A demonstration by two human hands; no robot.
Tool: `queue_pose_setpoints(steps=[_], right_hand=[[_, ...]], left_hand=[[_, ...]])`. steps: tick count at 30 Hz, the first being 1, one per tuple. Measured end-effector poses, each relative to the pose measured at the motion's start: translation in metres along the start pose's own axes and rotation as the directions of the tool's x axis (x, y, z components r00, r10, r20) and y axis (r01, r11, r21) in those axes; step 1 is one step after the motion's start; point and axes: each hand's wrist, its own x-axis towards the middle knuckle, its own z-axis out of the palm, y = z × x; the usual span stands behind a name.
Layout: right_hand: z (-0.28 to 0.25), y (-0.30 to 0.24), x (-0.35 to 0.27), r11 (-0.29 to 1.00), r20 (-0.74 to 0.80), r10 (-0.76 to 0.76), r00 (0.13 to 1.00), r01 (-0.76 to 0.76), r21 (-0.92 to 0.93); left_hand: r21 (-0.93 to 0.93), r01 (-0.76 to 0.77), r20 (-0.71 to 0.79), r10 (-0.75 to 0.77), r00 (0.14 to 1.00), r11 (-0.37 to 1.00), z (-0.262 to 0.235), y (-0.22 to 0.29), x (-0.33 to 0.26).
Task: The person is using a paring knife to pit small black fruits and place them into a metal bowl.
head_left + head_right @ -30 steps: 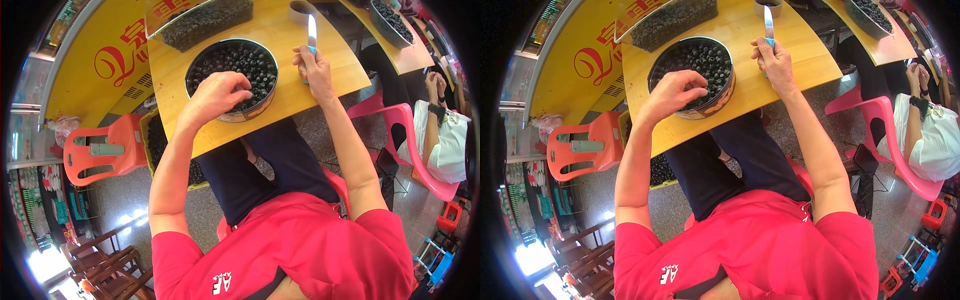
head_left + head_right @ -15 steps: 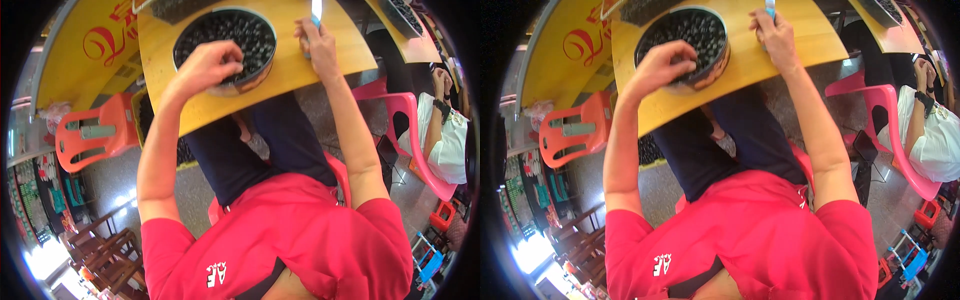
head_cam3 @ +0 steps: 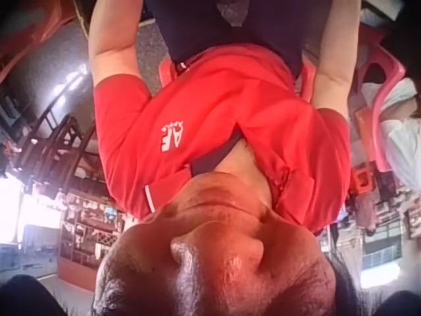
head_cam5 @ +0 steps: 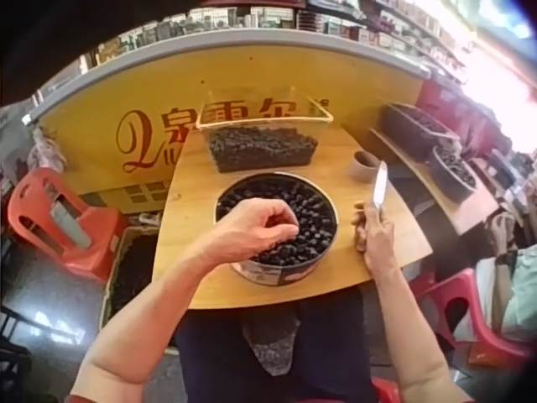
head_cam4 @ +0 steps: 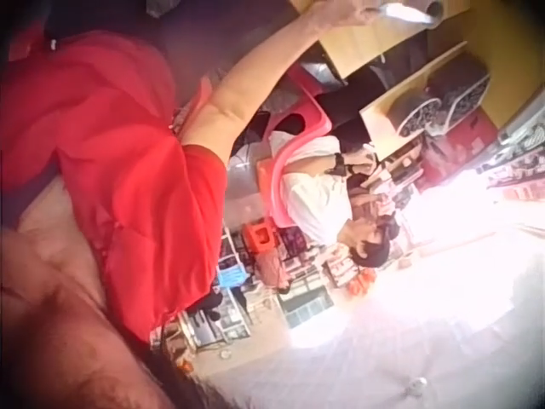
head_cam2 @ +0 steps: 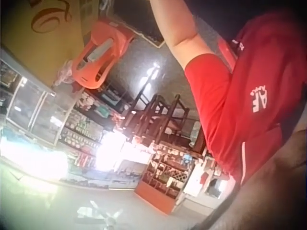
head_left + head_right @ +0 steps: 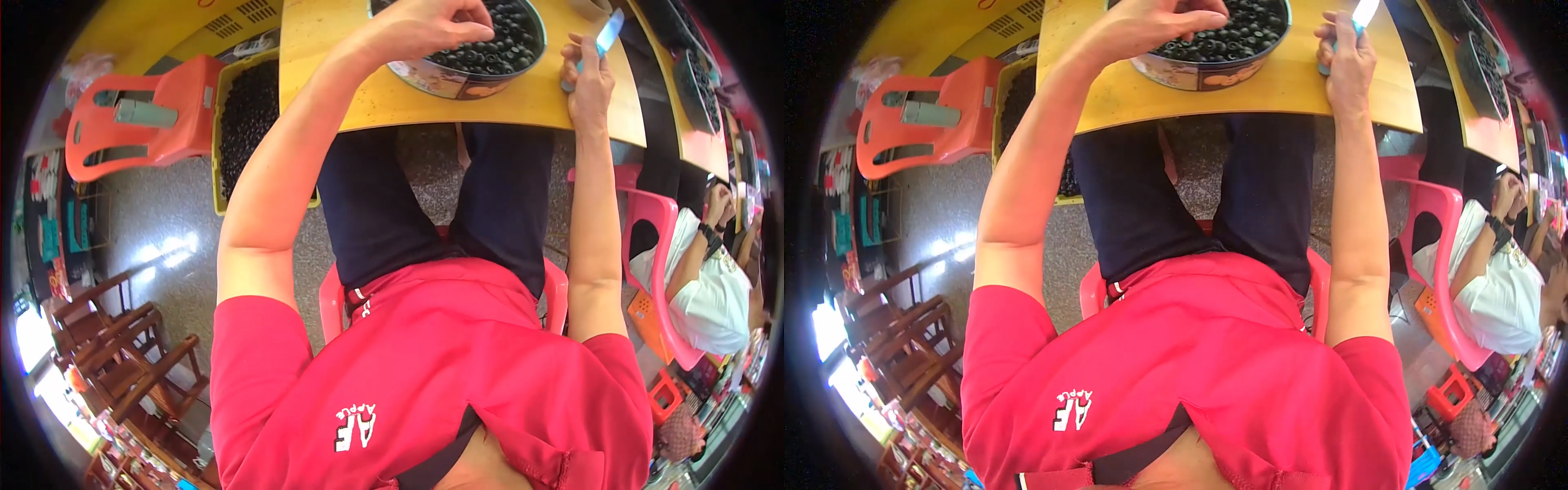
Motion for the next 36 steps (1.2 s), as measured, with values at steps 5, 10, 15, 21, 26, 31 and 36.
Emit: queue_pose_setpoints(steps=[5,10,15,21,26,31,36], right_hand=[[-0.0019,-0.0017,0.0037,1.0,0.016,-0.007,1.0,0.007,0.028],[-0.0033,-0.0019,0.0058,0.999,0.035,0.001,0.999,-0.002,0.033],[-0.003,-0.0029,0.0051,0.999,0.04,-0.012,0.999,0.011,0.039],[-0.0034,-0.0007,0.0053,0.999,0.033,-0.001,0.999,0.0,0.037],[-0.0032,-0.0013,0.0052,1.0,0.024,0.002,1.0,-0.003,0.021],[-0.0005,-0.0025,0.0025,1.0,0.014,0.003,1.0,-0.003,-0.002],[0.001,-0.0026,0.0027,1.0,0.018,0.004,1.0,-0.004,0.03]], left_hand=[[0.044,-0.058,-0.018,0.059,0.998,0.997,0.0006,-0.0034,0.0017],[-0.016,-0.02,-0.034,0.019,0.999,1.0,-0.001,-0.0021,0.002],[-0.025,-0.011,-0.005,0.01,1.0,1.0,-0.0018,-0.0007,0.0018],[-0.006,-0.012,0.01,0.012,1.0,1.0,-0.0019,0.0005,-0.0001],[-0.013,0.008,0.014,-0.008,1.0,1.0,-0.0023,0.0026,0.0],[-0.004,0.014,0.021,-0.014,1.0,1.0,-0.0024,0.004,-0.0003],[-0.028,0.025,0.019,-0.024,1.0,0.999,-0.0022,0.0014,-0.0005]])
